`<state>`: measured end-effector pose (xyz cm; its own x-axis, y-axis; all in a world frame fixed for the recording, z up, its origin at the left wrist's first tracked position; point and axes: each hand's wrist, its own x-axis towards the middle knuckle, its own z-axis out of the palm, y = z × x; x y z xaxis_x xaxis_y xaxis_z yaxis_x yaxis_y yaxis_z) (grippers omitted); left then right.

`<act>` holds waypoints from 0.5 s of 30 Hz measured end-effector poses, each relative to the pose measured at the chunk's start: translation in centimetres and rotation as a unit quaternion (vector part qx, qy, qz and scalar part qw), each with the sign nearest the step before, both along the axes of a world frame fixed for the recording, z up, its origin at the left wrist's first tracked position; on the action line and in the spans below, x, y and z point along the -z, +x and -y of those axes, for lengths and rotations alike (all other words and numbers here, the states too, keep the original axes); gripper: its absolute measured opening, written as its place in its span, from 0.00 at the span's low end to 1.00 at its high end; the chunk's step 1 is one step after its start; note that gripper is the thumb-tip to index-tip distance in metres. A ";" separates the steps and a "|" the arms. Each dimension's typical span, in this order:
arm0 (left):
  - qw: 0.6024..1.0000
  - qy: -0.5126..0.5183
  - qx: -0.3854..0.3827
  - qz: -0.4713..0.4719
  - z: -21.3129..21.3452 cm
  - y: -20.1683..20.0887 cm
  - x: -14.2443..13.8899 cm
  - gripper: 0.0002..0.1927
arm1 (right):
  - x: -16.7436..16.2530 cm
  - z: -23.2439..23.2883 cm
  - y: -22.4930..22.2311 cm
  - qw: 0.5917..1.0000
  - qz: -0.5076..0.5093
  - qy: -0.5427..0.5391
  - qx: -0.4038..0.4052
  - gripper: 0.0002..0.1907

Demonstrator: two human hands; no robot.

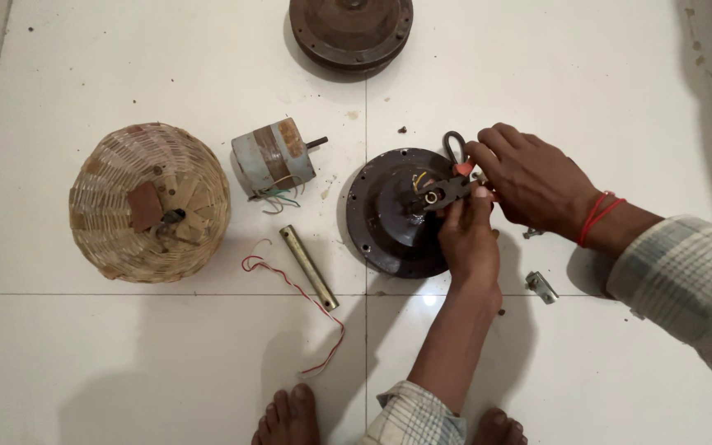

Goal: The person disassembles a ceiling fan on a tiled floor. They hold the fan motor housing steady, use pliers to loosen and remove the central nut and washers, set small screws and hardware aside, and lift and turn the fan blade assembly and cover to separate the parts.

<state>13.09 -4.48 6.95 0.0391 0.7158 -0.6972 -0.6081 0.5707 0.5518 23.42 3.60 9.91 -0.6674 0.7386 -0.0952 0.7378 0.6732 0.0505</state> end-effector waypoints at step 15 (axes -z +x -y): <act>0.875 0.114 -0.327 -0.340 2.3 -2.1 3.0 0.16 | -0.5 -0.6 0.5 0.998 0.040 -0.053 0.017 0.23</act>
<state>11.02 -6.74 3.92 -0.7982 0.5539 -0.2369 -0.2506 0.0523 0.9667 23.87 4.25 10.46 -0.6297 0.7434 -0.2255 0.7563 0.6530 0.0407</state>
